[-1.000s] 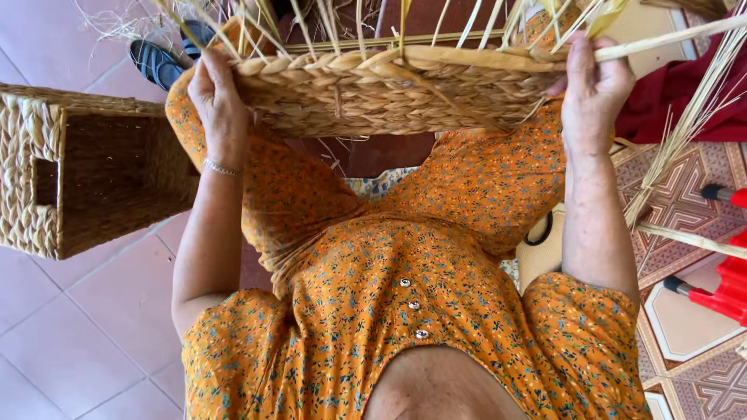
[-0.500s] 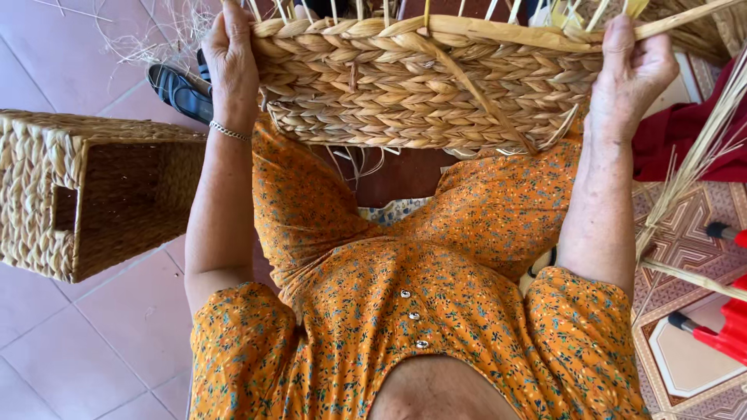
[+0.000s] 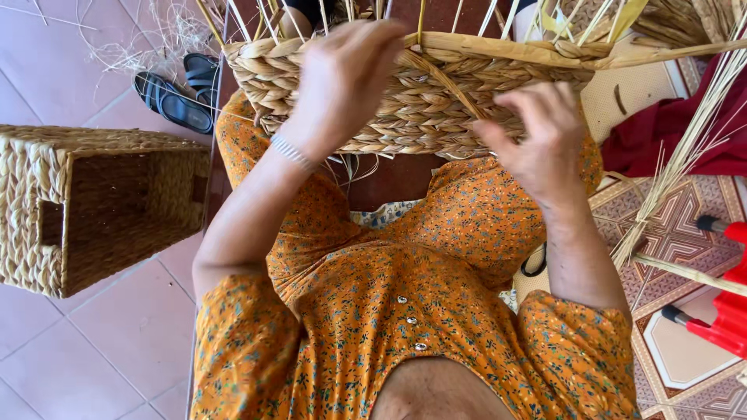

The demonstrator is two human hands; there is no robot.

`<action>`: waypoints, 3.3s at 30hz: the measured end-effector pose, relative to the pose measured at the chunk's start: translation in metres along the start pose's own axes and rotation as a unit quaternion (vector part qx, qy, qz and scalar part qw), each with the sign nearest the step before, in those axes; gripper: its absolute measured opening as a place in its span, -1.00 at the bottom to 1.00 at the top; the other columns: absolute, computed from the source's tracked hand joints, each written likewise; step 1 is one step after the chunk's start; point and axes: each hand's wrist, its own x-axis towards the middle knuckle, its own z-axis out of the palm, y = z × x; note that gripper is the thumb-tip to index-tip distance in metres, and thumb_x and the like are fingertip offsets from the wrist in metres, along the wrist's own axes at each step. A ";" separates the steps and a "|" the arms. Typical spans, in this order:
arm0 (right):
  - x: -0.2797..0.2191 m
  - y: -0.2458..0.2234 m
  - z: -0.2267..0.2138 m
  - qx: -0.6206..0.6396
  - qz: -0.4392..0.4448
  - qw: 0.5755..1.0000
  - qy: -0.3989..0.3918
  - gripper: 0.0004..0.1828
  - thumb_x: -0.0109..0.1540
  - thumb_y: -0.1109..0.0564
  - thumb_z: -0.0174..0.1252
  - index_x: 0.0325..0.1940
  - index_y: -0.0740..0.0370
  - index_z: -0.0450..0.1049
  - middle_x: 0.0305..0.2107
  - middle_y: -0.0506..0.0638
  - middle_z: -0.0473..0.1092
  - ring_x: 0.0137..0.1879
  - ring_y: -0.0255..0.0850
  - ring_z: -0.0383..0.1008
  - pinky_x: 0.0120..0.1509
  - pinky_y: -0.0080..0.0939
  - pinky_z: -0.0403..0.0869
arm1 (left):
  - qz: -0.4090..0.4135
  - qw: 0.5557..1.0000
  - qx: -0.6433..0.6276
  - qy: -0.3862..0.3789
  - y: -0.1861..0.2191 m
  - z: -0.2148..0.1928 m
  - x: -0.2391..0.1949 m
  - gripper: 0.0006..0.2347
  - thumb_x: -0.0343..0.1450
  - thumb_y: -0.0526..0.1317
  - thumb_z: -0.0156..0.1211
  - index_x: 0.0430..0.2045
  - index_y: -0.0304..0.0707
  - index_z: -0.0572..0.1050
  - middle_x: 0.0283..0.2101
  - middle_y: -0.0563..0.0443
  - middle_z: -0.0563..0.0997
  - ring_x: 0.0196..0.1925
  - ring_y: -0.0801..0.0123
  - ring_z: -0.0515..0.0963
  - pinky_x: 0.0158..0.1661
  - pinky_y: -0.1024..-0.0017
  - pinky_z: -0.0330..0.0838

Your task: The person weaves a basket by hand, interlacing dried palm leaves through a vertical frame. They repeatedly pull and tighten the weave, occasionally adjusting the basket's position to continue the pattern.

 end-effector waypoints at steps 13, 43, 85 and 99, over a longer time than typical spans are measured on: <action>-0.012 0.028 0.032 0.371 0.283 0.879 -0.099 -0.77 0.43 0.12 0.25 -0.01 0.35 0.43 -0.37 0.03 0.49 -0.33 -0.32 0.49 -0.32 -0.30 0.49 | 0.061 0.991 -0.088 -0.075 -0.018 0.047 0.041 -0.89 0.55 -0.45 0.20 -0.08 -0.39 0.49 -0.17 -0.24 0.61 -0.16 -0.03 0.67 -0.17 0.21 0.56; -0.124 -0.034 0.046 0.184 0.198 0.962 -0.026 -0.89 0.44 0.20 0.15 -0.13 0.30 0.47 -0.40 0.00 0.47 -0.33 -0.25 0.47 -0.23 -0.19 0.46 | 0.033 0.997 -0.050 -0.054 -0.007 0.033 0.033 -0.88 0.57 -0.35 0.29 -0.05 -0.26 0.52 -0.15 -0.13 0.63 -0.16 0.07 0.69 -0.16 0.26 0.59; -0.075 -0.069 -0.161 0.120 0.418 0.900 -0.023 -0.85 0.45 0.20 0.29 -0.01 0.39 0.55 -0.32 -0.02 0.48 -0.32 -0.39 0.44 -0.41 -0.42 0.32 | 0.013 0.989 0.100 -0.108 -0.026 0.028 0.005 -0.82 0.52 -0.29 0.38 -0.19 -0.27 0.43 -0.45 -0.03 0.64 -0.46 0.21 0.66 -0.43 0.28 0.48; 0.037 -0.052 -0.156 -0.112 0.082 0.985 -0.099 -0.67 0.17 0.17 0.50 -0.03 0.30 0.60 -0.17 0.03 0.47 -0.05 -0.14 0.41 0.00 -0.11 0.38 | 0.002 0.971 -0.148 -0.190 -0.023 0.011 0.025 -0.55 0.38 -0.49 0.07 0.24 -0.43 0.36 -0.03 -0.33 0.66 -0.05 0.03 0.72 -0.01 0.23 0.60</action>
